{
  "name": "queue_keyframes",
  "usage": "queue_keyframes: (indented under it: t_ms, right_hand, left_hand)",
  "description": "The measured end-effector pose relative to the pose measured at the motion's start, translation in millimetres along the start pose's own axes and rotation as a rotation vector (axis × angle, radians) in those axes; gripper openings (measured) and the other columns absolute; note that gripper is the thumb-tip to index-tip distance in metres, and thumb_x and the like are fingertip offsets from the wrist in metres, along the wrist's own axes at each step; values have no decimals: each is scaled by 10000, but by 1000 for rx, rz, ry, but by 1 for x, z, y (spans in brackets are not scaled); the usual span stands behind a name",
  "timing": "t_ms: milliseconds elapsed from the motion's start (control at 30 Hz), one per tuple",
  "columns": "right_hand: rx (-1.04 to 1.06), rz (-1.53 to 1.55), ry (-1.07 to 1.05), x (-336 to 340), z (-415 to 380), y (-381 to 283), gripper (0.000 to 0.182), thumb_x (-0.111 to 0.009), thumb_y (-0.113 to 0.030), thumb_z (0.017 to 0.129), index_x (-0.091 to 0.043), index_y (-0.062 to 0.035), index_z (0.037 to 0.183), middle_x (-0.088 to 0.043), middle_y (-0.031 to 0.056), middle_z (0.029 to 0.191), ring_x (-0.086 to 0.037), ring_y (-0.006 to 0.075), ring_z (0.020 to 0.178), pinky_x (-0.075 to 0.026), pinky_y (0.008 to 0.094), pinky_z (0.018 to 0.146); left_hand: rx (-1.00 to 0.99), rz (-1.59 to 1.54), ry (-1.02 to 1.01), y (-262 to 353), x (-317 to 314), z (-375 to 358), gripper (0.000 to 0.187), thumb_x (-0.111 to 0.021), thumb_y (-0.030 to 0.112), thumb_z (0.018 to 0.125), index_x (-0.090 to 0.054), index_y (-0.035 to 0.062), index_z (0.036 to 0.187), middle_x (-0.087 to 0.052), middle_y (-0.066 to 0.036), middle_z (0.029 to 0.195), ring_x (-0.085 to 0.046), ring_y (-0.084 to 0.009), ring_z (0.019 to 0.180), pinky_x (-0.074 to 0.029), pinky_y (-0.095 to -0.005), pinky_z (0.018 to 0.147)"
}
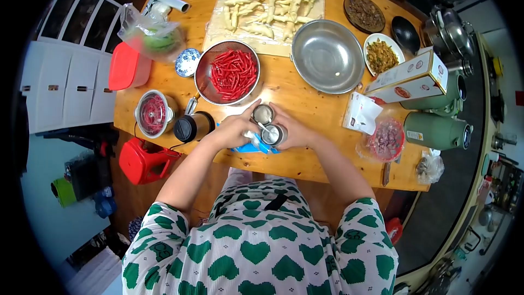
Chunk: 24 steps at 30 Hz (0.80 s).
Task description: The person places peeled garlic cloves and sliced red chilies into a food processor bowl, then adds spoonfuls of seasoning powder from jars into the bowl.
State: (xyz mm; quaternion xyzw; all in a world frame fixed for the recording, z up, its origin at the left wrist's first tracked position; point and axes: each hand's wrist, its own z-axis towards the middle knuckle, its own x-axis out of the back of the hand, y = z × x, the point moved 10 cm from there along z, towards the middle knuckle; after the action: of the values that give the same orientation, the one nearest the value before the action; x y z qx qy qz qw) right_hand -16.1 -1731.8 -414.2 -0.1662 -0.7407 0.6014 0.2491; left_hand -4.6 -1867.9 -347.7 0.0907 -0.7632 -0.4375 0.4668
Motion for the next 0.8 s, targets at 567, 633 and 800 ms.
queue_keyframes:
  t_ms: [567, 633, 800]
  right_hand:
    - [-183, -208, 617, 37, -50, 32, 812, -972, -196, 677, -601, -52, 1385, -446, 161, 1482, -464, 321, 1380, -428, 401, 1148]
    - [-193, -241, 635, 37, -51, 30, 856, -969, -202, 682, -570, -59, 1425, -449, 164, 1474, -481, 322, 1360, -431, 405, 1147]
    - [-255, -127, 616, 43, -63, 13, 948, -905, -187, 788, -392, -94, 1580, -485, 151, 1491, -503, 273, 1351, -419, 385, 1148]
  left_hand:
    - [50, -594, 281, -28, -12, -59, 436, -697, -135, 739, -802, 107, 1087, -518, -138, 1433, -599, -322, 1310, -475, -401, 1117]
    - [60, -655, 314, -31, -22, -67, 446, -673, -152, 740, -799, 94, 1090, -541, -136, 1363, -581, -319, 1321, -461, -405, 1133]
    - [-67, -789, 264, 0, -58, -60, 446, -631, -210, 724, -784, 35, 1063, -562, -104, 1264, -576, -341, 1325, -446, -434, 1130]
